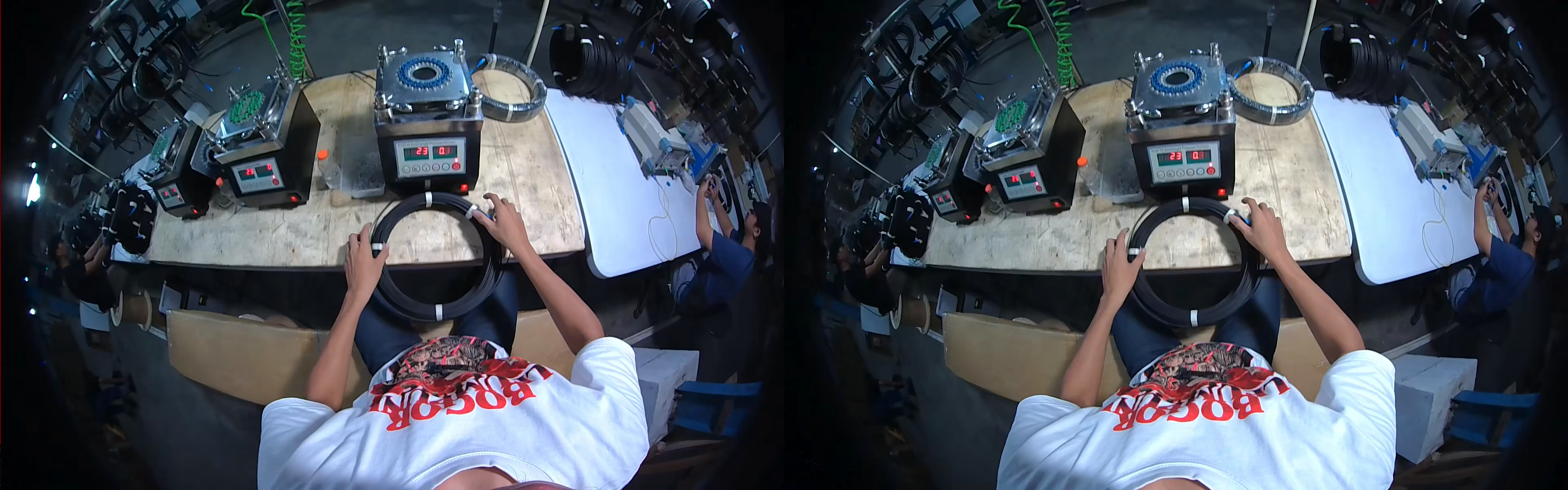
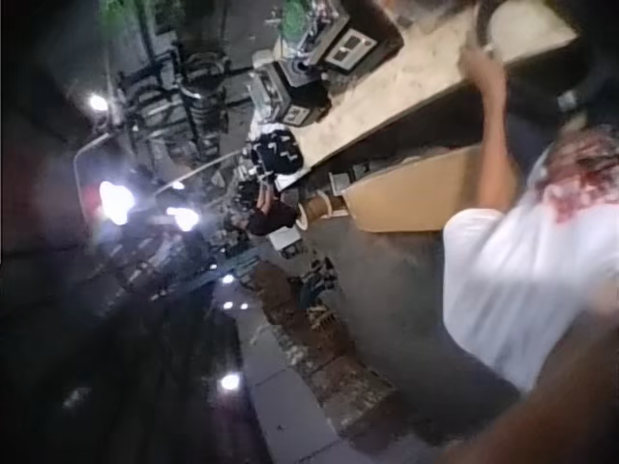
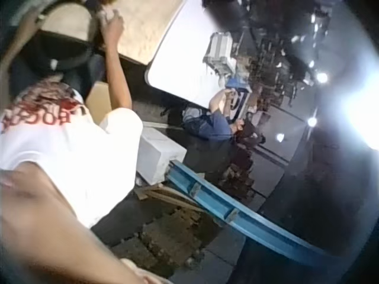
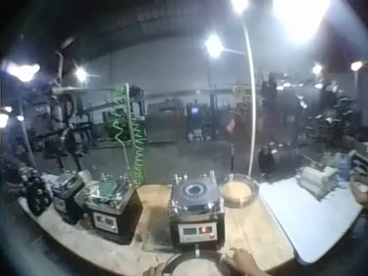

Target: The person opens a machine, sprays and wipes the interior, and pours liquid onto the surface before securing a metal plate inside. They then attach fiber optic connectors from a cable coil to the machine, tighten the assembly with knobs, and hang the finished coil on a rack.

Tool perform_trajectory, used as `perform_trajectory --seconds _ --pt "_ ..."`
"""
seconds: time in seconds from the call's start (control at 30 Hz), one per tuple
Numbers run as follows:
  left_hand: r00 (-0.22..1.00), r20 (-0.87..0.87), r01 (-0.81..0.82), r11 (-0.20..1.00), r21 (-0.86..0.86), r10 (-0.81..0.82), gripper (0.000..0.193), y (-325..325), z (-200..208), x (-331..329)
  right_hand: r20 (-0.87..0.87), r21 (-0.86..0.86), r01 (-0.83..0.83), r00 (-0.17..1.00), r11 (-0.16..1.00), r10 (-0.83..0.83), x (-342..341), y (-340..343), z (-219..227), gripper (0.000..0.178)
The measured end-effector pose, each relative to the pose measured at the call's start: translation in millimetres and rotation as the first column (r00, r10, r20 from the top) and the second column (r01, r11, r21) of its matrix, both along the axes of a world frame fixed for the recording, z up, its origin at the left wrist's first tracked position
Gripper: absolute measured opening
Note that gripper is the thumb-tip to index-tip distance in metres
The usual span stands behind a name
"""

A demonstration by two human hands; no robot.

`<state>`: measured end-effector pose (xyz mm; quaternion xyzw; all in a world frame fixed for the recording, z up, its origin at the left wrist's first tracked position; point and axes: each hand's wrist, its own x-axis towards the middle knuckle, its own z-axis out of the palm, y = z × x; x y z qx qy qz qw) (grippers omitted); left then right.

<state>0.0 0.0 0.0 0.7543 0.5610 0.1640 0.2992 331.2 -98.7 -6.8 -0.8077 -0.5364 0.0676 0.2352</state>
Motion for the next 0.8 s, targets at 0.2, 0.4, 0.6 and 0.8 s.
perform_trajectory --seconds 0.2,0.4,0.6,0.8 --pt "0.942 0.229 0.126 0.89 0.437 -0.245 0.047 57 49 27 -0.38 0.401 0.066 0.92 0.914 0.1 50 66 48 0.027" --pt "0.844 0.445 0.086 0.894 0.44 -0.3 0.043 157 144 105 -0.489 0.506 0.058 0.841 0.861 0.231 100 175 144 0.036" --pt "0.758 0.509 0.289 0.909 0.3 -0.409 0.05 231 160 144 -0.702 0.137 0.046 0.709 0.99 0.064 76 224 187 0.041" --pt "0.652 0.691 0.429 0.903 0.001 -0.311 0.061 214 213 127 -0.89 0.223 0.071 0.422 0.972 0.174 83 227 212 0.021"
